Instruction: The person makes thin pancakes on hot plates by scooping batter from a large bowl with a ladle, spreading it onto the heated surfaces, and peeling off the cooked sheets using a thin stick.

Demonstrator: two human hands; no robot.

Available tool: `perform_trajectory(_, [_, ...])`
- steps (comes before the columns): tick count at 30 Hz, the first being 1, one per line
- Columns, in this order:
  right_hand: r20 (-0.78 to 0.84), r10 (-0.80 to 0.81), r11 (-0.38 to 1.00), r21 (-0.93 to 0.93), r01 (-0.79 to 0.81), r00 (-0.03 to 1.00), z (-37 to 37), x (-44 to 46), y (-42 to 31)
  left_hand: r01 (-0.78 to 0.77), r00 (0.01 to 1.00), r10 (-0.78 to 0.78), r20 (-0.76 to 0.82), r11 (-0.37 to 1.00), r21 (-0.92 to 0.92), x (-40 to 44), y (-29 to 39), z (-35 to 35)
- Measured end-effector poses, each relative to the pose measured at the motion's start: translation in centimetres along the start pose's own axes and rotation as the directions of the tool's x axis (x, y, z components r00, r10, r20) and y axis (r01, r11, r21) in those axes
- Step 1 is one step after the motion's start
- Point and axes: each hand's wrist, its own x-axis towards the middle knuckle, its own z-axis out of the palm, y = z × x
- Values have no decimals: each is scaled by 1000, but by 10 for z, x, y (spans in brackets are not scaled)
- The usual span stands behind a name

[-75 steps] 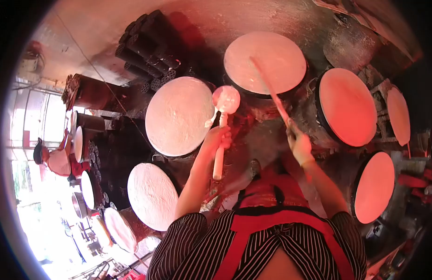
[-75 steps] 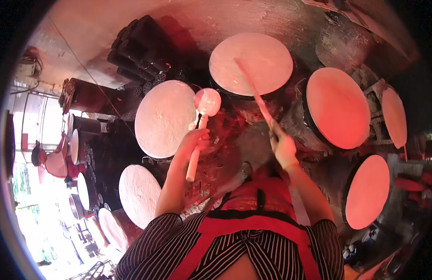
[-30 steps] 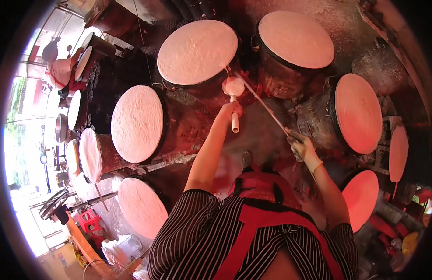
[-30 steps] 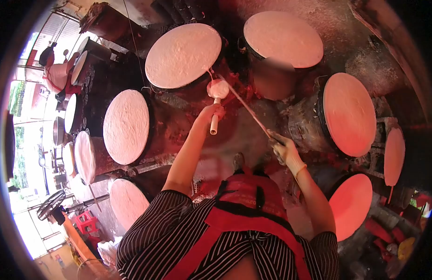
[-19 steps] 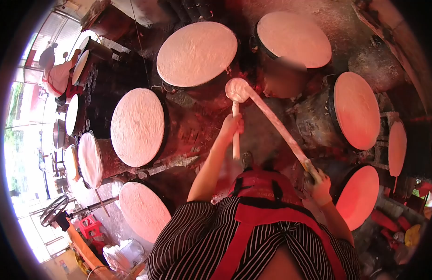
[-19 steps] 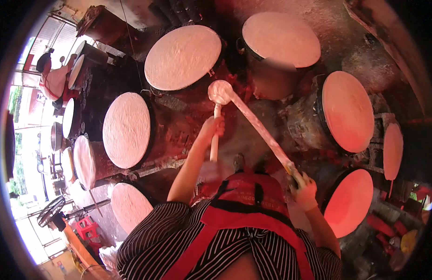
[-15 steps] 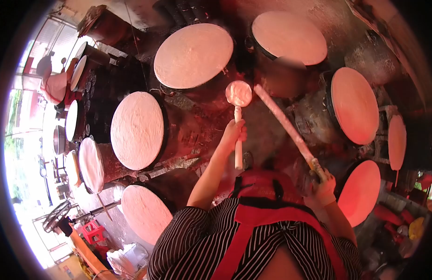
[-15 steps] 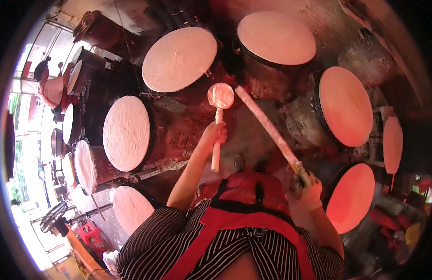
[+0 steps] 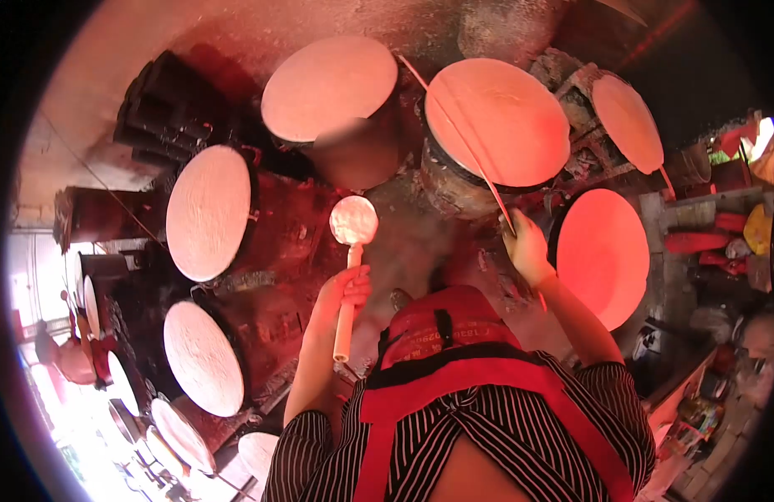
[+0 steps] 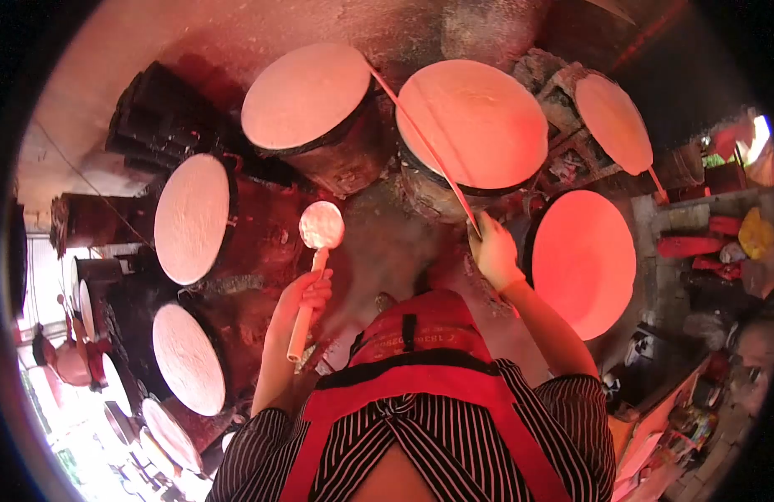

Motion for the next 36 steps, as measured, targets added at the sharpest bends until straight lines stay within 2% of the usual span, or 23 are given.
perform_trajectory(4, [-20,-138,953,-275,127,990,10,73,16,-187,965,233,-124,935,300,-24,-37,63])
perform_trajectory(6, [7,-111,933,-344,106,994,23,109,8,10,941,13,337,998,-67,-59,-40,102])
perform_trajectory(7, [100,-96,925,-358,126,990,26,125,-2,6,946,15,323,998,-64,-61,-43,117])
perform_trajectory(9, [107,-110,927,-348,141,988,44,147,-15,-332,909,294,295,939,86,-58,-50,137])
perform_trajectory(10, [104,-128,923,-351,156,986,51,159,-19,-335,908,298,294,938,84,-47,-43,140])
perform_trajectory(12, [68,-147,903,-398,162,987,50,169,-21,-315,949,303,90,930,191,-15,-22,140])
perform_trajectory(14, [-1,-202,939,-285,193,979,46,182,-12,-247,968,236,91,959,140,8,-9,141])
perform_trajectory(16, [10,-172,940,-296,168,985,35,204,7,-46,983,64,170,993,-107,21,7,136])
perform_trajectory(20, [40,51,989,-139,-45,998,-78,277,2,-70,983,79,164,996,-61,53,37,152])
perform_trajectory(21, [-45,-28,995,-93,23,999,-111,301,20,-72,984,78,158,997,-41,60,46,157])
perform_trajectory(22, [-139,18,977,-208,-47,990,-146,322,37,-62,983,66,169,998,-28,67,58,161])
perform_trajectory(23, [-191,-94,834,-551,-27,977,-201,322,24,-84,984,77,162,996,41,75,68,166])
perform_trajectory(24, [-279,101,994,-2,-105,955,-242,335,56,-105,984,86,157,988,113,79,75,168])
perform_trajectory(25, [-250,307,826,550,-126,918,-284,348,92,-88,985,67,160,988,127,82,82,175])
perform_trajectory(26, [-385,307,945,231,-231,871,-329,339,94,-85,985,64,158,987,134,85,86,182])
perform_trajectory(27, [-472,391,885,428,-182,790,-366,340,135,-83,986,60,158,987,141,89,90,188])
perform_trajectory(28, [-514,431,879,424,-217,742,-395,312,108,-65,986,40,163,986,154,93,92,192])
perform_trajectory(30, [-562,578,780,592,-200,592,-442,298,170,61,976,-52,211,997,-38,102,94,198])
perform_trajectory(32, [-440,816,543,806,-236,374,-461,290,247,144,960,-114,255,984,-101,107,91,201])
perform_trajectory(33, [-479,828,542,816,-200,291,-442,276,215,160,951,-122,285,981,-112,109,83,204])
perform_trajectory(34, [-530,598,554,815,168,601,-437,244,246,173,941,-126,314,977,-127,107,73,206])
perform_trajectory(35, [-580,726,625,780,-4,368,-419,260,350,137,955,-94,281,981,-138,107,61,208])
perform_trajectory(36, [-534,784,557,830,21,315,-397,262,391,90,968,-50,245,984,-153,105,47,208])
